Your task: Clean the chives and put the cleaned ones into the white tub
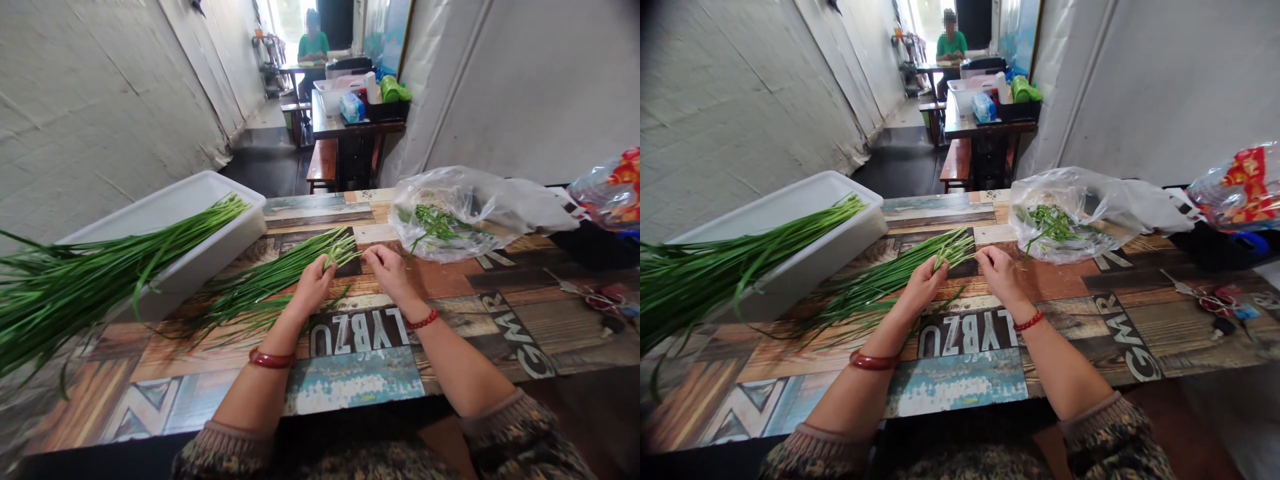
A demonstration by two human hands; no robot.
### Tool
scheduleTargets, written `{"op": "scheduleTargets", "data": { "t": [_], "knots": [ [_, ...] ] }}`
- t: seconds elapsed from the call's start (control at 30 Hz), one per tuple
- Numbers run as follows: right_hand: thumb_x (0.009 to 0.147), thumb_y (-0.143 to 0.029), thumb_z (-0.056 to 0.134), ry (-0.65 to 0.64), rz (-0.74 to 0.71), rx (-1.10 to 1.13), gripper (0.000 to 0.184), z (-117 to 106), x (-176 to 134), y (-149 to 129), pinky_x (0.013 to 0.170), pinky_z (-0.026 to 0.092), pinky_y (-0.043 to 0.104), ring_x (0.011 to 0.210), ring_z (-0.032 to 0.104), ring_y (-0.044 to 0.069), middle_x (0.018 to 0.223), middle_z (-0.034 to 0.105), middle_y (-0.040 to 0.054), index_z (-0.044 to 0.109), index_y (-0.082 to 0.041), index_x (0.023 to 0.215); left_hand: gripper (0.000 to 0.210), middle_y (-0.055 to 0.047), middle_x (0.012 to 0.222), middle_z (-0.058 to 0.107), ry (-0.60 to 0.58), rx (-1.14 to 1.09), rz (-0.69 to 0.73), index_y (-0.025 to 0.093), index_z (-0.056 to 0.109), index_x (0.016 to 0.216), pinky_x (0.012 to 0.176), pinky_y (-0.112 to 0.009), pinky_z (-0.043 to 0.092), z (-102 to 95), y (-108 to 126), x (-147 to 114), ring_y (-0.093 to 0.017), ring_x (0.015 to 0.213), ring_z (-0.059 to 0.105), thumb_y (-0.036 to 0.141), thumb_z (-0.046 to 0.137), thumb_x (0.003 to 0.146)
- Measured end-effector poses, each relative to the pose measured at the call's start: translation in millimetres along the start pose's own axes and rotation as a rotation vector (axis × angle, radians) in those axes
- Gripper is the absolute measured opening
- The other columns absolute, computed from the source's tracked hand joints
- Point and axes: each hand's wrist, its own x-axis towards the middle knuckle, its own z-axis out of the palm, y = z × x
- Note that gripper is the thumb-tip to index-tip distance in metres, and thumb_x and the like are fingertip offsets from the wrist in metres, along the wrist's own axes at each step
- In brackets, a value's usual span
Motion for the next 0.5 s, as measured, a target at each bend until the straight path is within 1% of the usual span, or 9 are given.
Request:
{"op": "scheduleTargets", "data": {
  "t": [0.07,0.1,0.17,0.23,0.33,0.4,0.43,0.5],
  "knots": [
    [0.094,-0.034,0.047,0.035,0.01,-0.008,0.026,-2,3,9,0.072,0.047,0.029,0.077,0.063,0.018,0.081,0.069,0.0041,0.066,-0.019,0.083,0.025,0.003,0.068,0.049,0.071,0.015,-0.014,0.018,0.05,0.072,0.066,-0.025,0.035,-1.5,-3,2,-0.012,0.067,0.042,0.036,0.05,0.09],
    [0.095,-0.033,0.046,0.029,-0.012,-0.012,0.027,-3,4,13,0.075,0.048,0.03,0.082,0.064,0.019,0.085,0.07,0.0051,0.067,-0.02,0.086,0.025,0.003,0.069,0.051,0.091,0.007,-0.016,0.018,0.052,0.072,0.067,-0.025,0.036,-2.2,-4,2,-0.013,0.068,0.044,0.036,0.051,0.089],
    [0.097,-0.028,0.043,-0.024,-0.098,-0.042,0.027,-1,6,18,0.085,0.049,0.033,0.093,0.064,0.02,0.096,0.07,0.008,0.069,-0.02,0.095,0.024,0.002,0.072,0.055,0.097,-0.028,-0.018,0.017,0.056,0.076,0.07,-0.025,0.038,-3.3,-5,3,-0.013,0.071,0.048,0.037,0.051,0.089],
    [0.097,-0.022,0.042,-0.087,-0.192,-0.118,0.028,2,6,20,0.094,0.047,0.037,0.105,0.061,0.022,0.11,0.068,0.0111,0.067,-0.019,0.11,0.025,0.001,0.073,0.058,0.088,-0.056,-0.023,0.017,0.059,0.079,0.071,-0.025,0.038,-3.6,-4,3,-0.014,0.073,0.05,0.037,0.049,0.09],
    [0.094,-0.016,0.045,-0.177,-0.27,-0.277,0.035,6,4,16,0.1,0.044,0.041,0.114,0.056,0.024,0.127,0.062,0.0128,0.059,-0.019,0.126,0.025,0.001,0.073,0.058,0.096,-0.07,-0.031,0.017,0.059,0.078,0.07,-0.025,0.038,-3.4,-4,3,-0.014,0.072,0.05,0.037,0.049,0.09],
    [0.092,-0.015,0.051,-0.229,-0.286,-0.355,0.037,7,2,13,0.097,0.044,0.042,0.112,0.055,0.025,0.125,0.062,0.0126,0.059,-0.02,0.128,0.026,0.001,0.074,0.059,0.101,-0.087,-0.029,0.017,0.059,0.078,0.07,-0.025,0.038,-3.1,-4,2,-0.014,0.073,0.051,0.037,0.048,0.09],
    [0.09,-0.015,0.054,-0.244,-0.285,-0.381,0.034,7,1,12,0.094,0.045,0.042,0.108,0.056,0.025,0.12,0.065,0.0125,0.061,-0.02,0.124,0.026,0.0,0.075,0.06,0.098,-0.095,-0.027,0.017,0.06,0.079,0.071,-0.025,0.039,-3.0,-4,2,-0.014,0.074,0.052,0.037,0.048,0.09],
    [0.088,-0.016,0.06,-0.255,-0.27,-0.406,0.023,5,0,12,0.088,0.046,0.039,0.098,0.057,0.024,0.104,0.068,0.0111,0.068,-0.019,0.109,0.025,0.001,0.076,0.06,0.092,-0.097,-0.021,0.017,0.06,0.081,0.072,-0.025,0.039,-2.9,-5,3,-0.014,0.075,0.052,0.037,0.048,0.09]
  ]
}}
